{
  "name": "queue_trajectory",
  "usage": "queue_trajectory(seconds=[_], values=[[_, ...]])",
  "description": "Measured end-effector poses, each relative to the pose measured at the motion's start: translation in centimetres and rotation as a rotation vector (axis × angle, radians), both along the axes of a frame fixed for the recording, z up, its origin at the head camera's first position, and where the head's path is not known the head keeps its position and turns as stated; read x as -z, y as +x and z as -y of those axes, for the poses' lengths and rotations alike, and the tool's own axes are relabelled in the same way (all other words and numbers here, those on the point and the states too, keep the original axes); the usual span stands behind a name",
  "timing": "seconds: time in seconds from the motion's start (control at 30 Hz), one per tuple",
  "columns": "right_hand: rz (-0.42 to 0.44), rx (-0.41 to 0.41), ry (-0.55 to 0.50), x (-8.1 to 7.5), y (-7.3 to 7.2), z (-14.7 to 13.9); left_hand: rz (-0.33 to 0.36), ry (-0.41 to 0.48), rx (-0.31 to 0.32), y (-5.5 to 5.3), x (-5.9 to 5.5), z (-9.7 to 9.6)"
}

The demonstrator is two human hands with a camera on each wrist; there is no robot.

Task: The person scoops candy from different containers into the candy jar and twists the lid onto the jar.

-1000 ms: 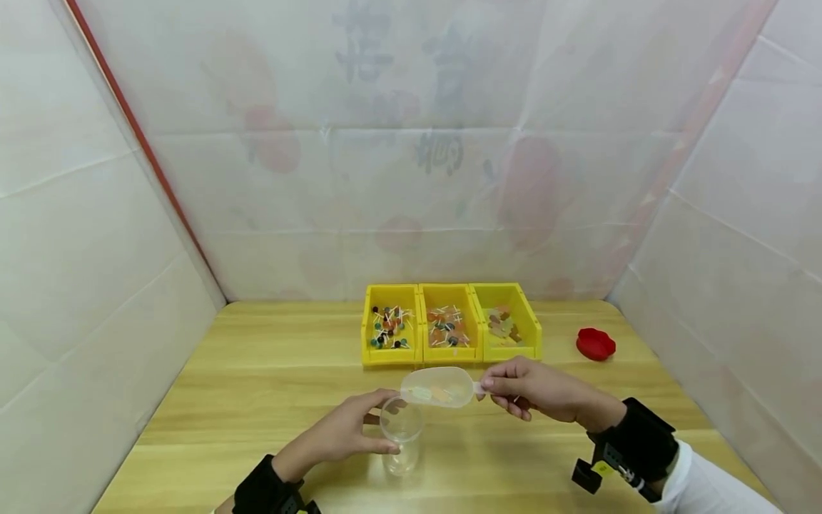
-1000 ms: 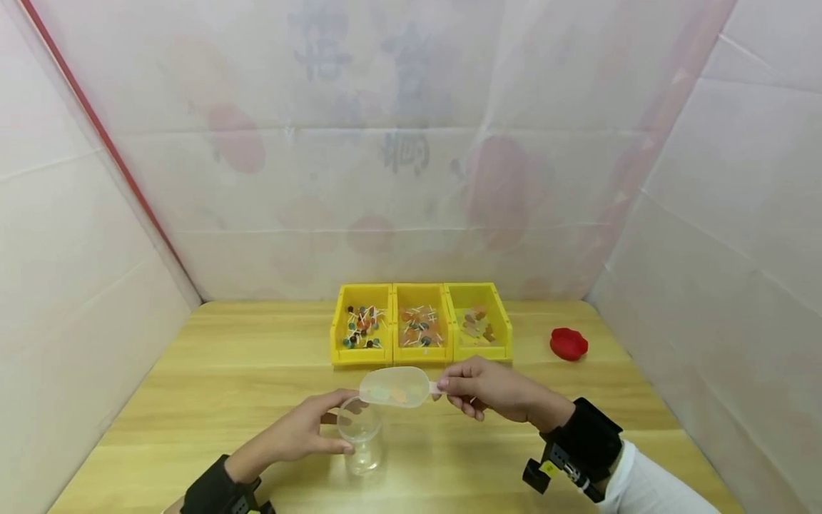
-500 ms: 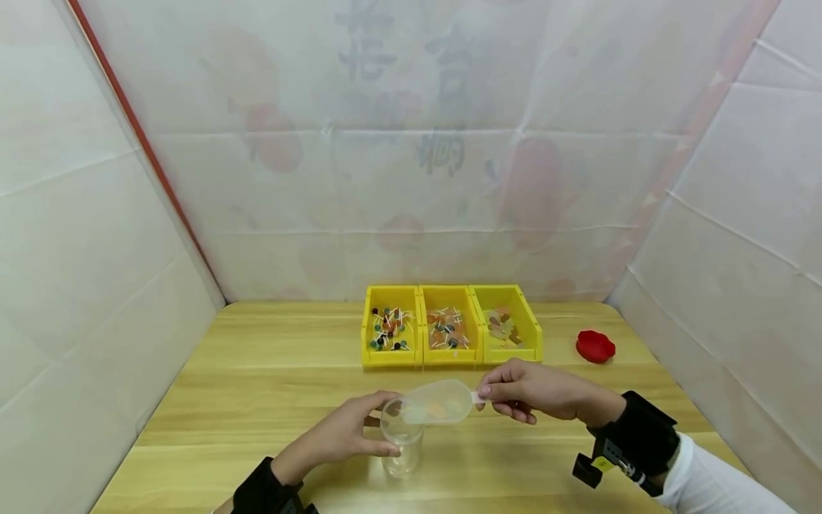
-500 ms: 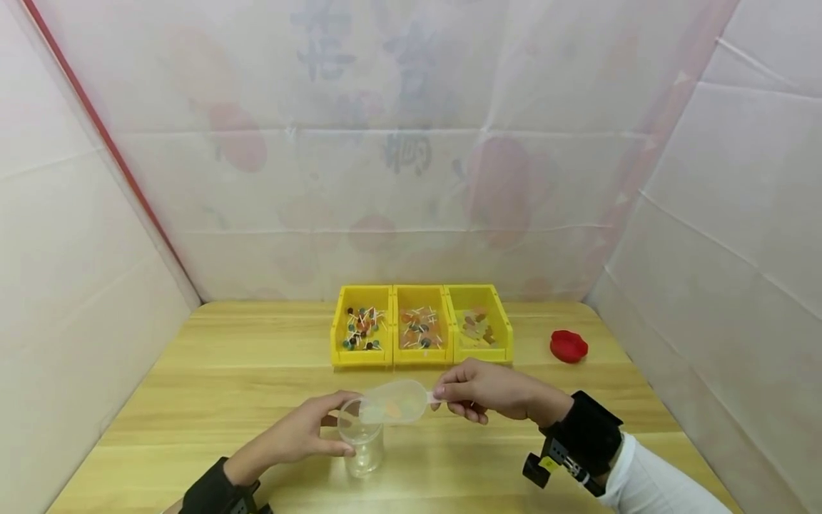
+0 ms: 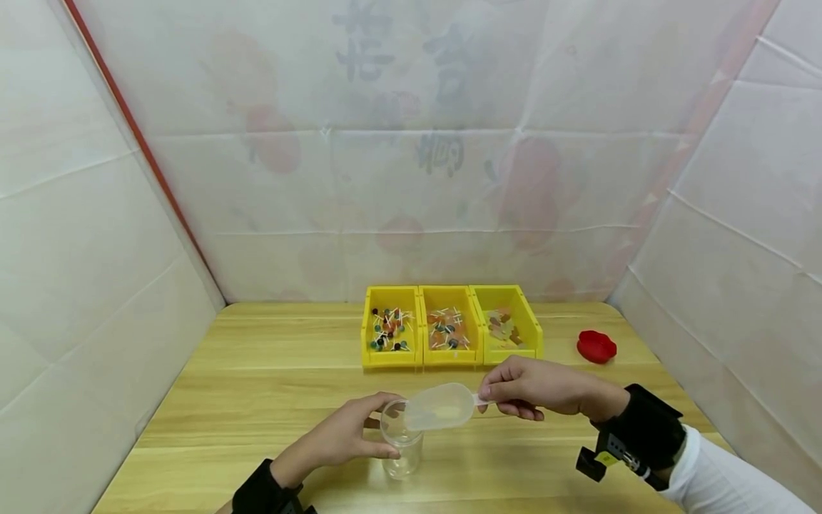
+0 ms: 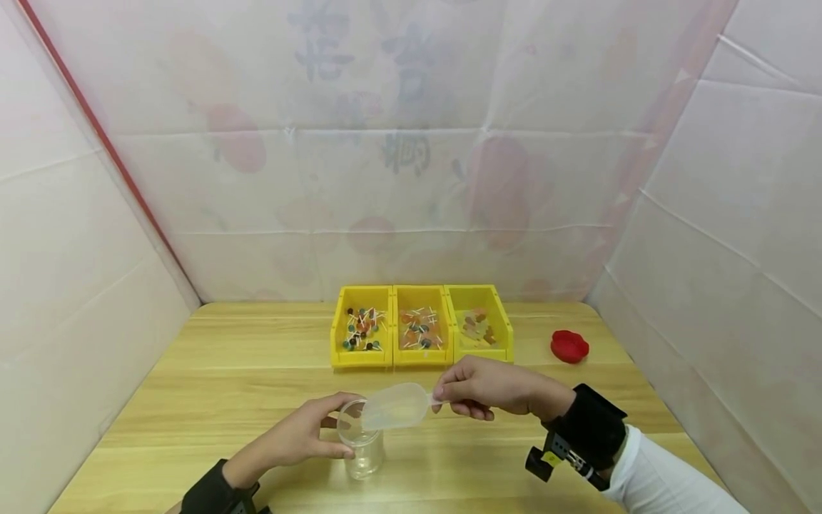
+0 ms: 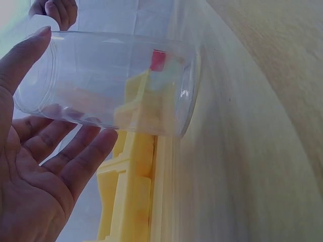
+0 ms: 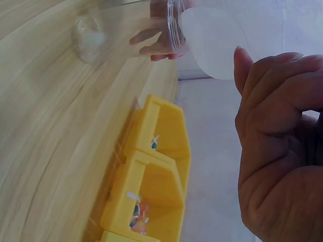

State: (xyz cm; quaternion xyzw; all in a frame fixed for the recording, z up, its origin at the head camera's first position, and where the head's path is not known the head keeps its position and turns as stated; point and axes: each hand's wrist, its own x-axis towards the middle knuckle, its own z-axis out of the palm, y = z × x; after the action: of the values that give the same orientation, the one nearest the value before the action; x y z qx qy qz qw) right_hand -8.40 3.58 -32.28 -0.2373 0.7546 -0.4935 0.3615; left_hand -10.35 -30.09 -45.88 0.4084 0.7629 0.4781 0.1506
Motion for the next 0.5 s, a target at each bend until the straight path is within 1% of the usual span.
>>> queue_trajectory(seconds=[0.1, 0.33, 0.5], values=[[0.002, -0.002, 0.003, -0.06, 0.02, -0.03, 0.007, 0.005, 0.001, -0.02, 0.03, -0.04], [-0.001, 0.009, 0.026, -0.31, 0.18, -0.04, -0.005, -0.003, 0.004, -0.01, 0.0, -0.05], [0.0, 0.009, 0.03, -0.6, 0.28, -0.07, 0.002, -0.007, 0.009, -0.07, 0.0, 0.02]])
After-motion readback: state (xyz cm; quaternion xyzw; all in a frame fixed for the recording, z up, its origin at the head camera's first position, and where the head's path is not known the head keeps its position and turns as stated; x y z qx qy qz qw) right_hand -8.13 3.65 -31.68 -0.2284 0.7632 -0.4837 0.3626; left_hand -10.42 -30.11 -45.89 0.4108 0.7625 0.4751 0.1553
